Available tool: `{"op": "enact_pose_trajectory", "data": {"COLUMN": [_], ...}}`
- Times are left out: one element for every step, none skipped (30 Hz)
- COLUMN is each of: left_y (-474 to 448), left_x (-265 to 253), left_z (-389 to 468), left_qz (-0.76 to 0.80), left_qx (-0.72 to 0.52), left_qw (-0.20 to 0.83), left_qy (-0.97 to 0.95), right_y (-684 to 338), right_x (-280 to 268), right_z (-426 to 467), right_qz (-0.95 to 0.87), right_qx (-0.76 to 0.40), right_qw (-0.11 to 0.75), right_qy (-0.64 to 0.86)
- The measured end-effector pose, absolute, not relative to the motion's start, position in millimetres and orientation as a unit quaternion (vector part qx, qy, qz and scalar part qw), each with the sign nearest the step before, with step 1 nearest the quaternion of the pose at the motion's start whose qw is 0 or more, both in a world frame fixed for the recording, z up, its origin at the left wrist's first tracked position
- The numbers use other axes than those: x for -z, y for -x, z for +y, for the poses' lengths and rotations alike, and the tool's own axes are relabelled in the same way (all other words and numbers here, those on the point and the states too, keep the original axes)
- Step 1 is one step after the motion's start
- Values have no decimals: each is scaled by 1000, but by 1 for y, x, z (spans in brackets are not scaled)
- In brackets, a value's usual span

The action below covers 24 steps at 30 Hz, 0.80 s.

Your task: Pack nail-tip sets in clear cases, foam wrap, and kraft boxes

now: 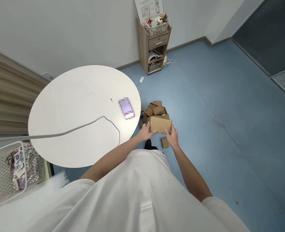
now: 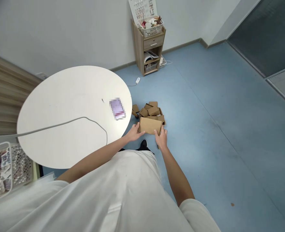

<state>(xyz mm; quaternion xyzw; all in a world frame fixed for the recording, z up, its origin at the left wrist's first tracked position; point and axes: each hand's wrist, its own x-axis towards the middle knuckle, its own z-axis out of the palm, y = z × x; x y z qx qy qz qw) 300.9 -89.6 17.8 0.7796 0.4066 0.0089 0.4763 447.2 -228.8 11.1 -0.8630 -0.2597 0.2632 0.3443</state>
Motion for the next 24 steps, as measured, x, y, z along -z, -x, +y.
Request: {"op": "enact_pose_trajectory", "data": {"left_y": [-311, -320, -328, -335, -341, -345, -348, -350, -349, -346, -340, -331, -321, -308, -293, -277, -260, -244, -228, -212, -197, -184, -171, -160], "left_x": [-17, -17, -18, -19, -21, -22, -23, -24, -24, -23, -23, -22, -22, -21, -22, -22, -23, -24, -26, -27, -28, -30, -31, -32], "left_z": [-86, -82, -78, -74, -70, -66, -64, -62, -61, -62, -63, -65, -68, -71, -74, -76, -79, -81, -82, -83, -83, -83, -82, -81], "left_qz": [394, 386, 375, 365, 354, 340, 328, 323, 323, 326, 333, 331, 324, 321, 321, 326, 344, 358, 376, 397, 413, 430, 445, 457], "left_qx": [14, 25, 34, 31, 25, 23, 27, 40, 60, 84, 111, 133, 144, 147, 143, 126, 106, 94, 81, 65, 46, 27, 8, -9], "left_qw": [491, 499, 507, 510, 509, 506, 501, 493, 484, 477, 472, 473, 482, 493, 507, 522, 539, 561, 581, 594, 603, 606, 607, 607], "left_qy": [-777, -775, -776, -778, -784, -792, -800, -807, -811, -812, -809, -805, -801, -795, -787, -778, -762, -741, -718, -696, -681, -669, -659, -650], "right_y": [-455, -463, -469, -475, -479, -482, -484, -483, -480, -476, -470, -462, -454, -445, -436, -428, -420, -412, -405, -399, -393, -387, -381, -375], "right_x": [-12, -13, -15, -16, -18, -20, -21, -22, -22, -21, -20, -18, -15, -13, -10, -8, -6, -4, -3, -3, -3, -4, -5, -7], "right_z": [-226, -222, -218, -214, -210, -207, -205, -204, -203, -204, -205, -207, -210, -211, -213, -213, -212, -210, -207, -202, -196, -190, -182, -175], "right_qz": [-261, -265, -271, -280, -291, -304, -319, -336, -355, -374, -393, -404, -411, -415, -420, -423, -427, -433, -440, -448, -455, -462, -467, -473], "right_qx": [-262, -260, -256, -249, -238, -224, -209, -194, -182, -174, -173, -179, -189, -198, -210, -222, -231, -238, -242, -245, -246, -246, -245, -243], "right_qw": [336, 327, 319, 310, 301, 290, 277, 261, 244, 227, 212, 200, 190, 182, 175, 169, 165, 163, 162, 162, 160, 158, 156, 154], "right_qy": [866, 869, 872, 874, 876, 879, 882, 884, 884, 882, 878, 875, 872, 869, 865, 862, 859, 854, 849, 845, 840, 837, 835, 833]}}
